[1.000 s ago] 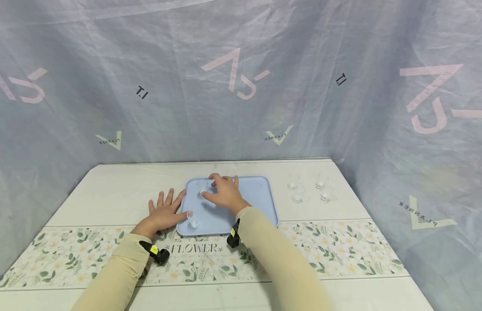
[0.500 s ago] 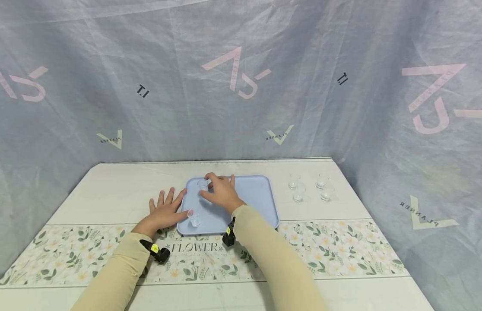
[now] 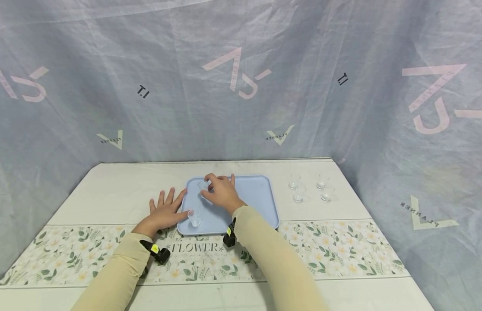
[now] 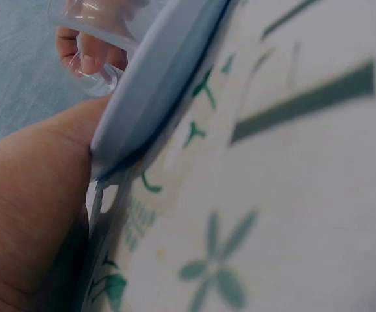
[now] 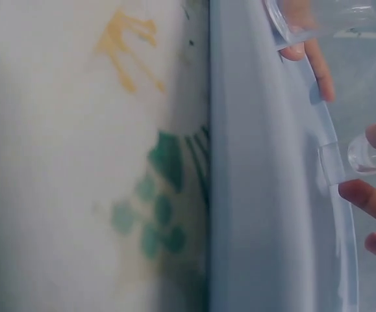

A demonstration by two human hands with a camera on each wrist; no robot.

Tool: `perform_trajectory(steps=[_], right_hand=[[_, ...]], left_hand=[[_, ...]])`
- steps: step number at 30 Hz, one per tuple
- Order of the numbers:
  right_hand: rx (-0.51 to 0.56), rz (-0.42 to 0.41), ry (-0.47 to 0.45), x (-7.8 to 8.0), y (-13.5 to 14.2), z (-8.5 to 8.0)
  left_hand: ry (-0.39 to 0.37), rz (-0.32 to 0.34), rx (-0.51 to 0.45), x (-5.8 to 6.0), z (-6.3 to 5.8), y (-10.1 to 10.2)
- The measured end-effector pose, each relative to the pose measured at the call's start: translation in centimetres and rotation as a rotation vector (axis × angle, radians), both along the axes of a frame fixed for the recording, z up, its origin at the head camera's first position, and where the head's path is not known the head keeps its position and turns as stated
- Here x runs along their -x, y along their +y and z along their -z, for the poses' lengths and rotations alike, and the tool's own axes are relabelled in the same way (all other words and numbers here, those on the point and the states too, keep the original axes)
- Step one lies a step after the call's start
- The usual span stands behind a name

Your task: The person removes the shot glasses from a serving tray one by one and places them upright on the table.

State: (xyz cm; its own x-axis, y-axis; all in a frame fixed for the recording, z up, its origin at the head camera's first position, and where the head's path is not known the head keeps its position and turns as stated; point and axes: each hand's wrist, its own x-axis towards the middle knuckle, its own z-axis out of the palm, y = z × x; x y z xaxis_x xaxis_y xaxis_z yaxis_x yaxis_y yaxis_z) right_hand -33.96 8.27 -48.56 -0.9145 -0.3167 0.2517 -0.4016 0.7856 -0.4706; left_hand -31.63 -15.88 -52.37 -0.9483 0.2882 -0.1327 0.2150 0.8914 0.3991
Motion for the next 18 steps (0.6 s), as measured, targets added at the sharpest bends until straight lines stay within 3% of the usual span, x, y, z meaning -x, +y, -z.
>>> perform_trajectory(steps=[18], right_hand=[[-0.011, 0.020, 0.020, -1.3, 4.9, -1.3]], left_hand=[[0.011, 0.005, -0.005, 0.0, 0.3, 0.0]])
